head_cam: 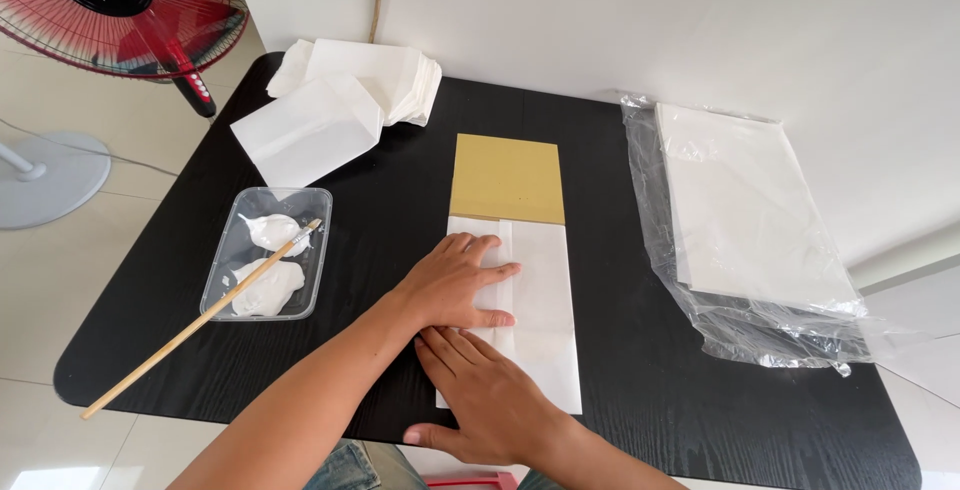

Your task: Assembling a paper bag by folding paper around a template and applying glue with a brush.

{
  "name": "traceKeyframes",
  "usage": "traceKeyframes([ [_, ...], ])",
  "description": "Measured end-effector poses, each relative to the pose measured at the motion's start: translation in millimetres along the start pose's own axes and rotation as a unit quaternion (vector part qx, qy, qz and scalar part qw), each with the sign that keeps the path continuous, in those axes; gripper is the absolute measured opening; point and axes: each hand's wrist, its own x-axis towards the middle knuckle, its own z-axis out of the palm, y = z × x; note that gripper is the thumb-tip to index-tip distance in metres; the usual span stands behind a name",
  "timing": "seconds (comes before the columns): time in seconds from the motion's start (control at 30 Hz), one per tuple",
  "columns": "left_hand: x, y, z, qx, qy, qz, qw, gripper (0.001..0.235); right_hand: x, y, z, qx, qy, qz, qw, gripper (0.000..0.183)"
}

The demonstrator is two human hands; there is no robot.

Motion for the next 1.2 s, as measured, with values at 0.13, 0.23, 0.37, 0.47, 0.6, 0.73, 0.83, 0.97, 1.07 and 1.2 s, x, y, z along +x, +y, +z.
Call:
traceKeyframes([
  [0.13,-2,-1,0,-0.008,0.019,0.003,1.0,0.081,1,-3,22,-0.013,0.014,0.017,1.0,0.099],
  [0.23,-5,1,-4,-0.047,0.004,-0.007,0.999,0.082,-4,-8,38,-0.021,-0.012,0.043,0.999,0.106],
  [0.37,-3,0,1,-0.015,-0.028,0.001,0.999,0.084,-21,-8,79,-0.194,0.05,0.038,0.979,0.111],
  [0.47,-3,0,-1,-0.008,-0.031,0.0,0.999,0.084,-32,-13,105,-0.333,0.107,0.036,0.936,0.085],
  [0.6,-3,1,-2,-0.016,-0.041,-0.006,0.999,0.084,-45,-16,134,-0.39,0.231,-0.004,0.891,0.039],
  [0.73,-3,3,-7,-0.014,-0.044,-0.004,0.999,0.087,-62,-13,69,-0.175,0.058,-0.077,0.98,0.05],
  [0.83,-3,3,-5,-0.027,-0.074,-0.026,0.997,0.086,-50,-2,-65,0.209,-0.214,0.301,0.906,0.048],
  [0.97,-6,15,-20,-0.029,-0.05,-0.034,0.998,0.09,-26,108,-75,0.022,0.17,0.32,0.932,0.047],
  [1.07,-9,26,-41,-0.016,-0.106,-0.08,0.991,0.091,13,193,-71,0.016,0.175,0.375,0.91,0.053],
  [1.2,-9,24,-38,-0.019,-0.115,-0.082,0.99,0.09,69,235,-72,0.004,0.147,0.4,0.905,0.049],
])
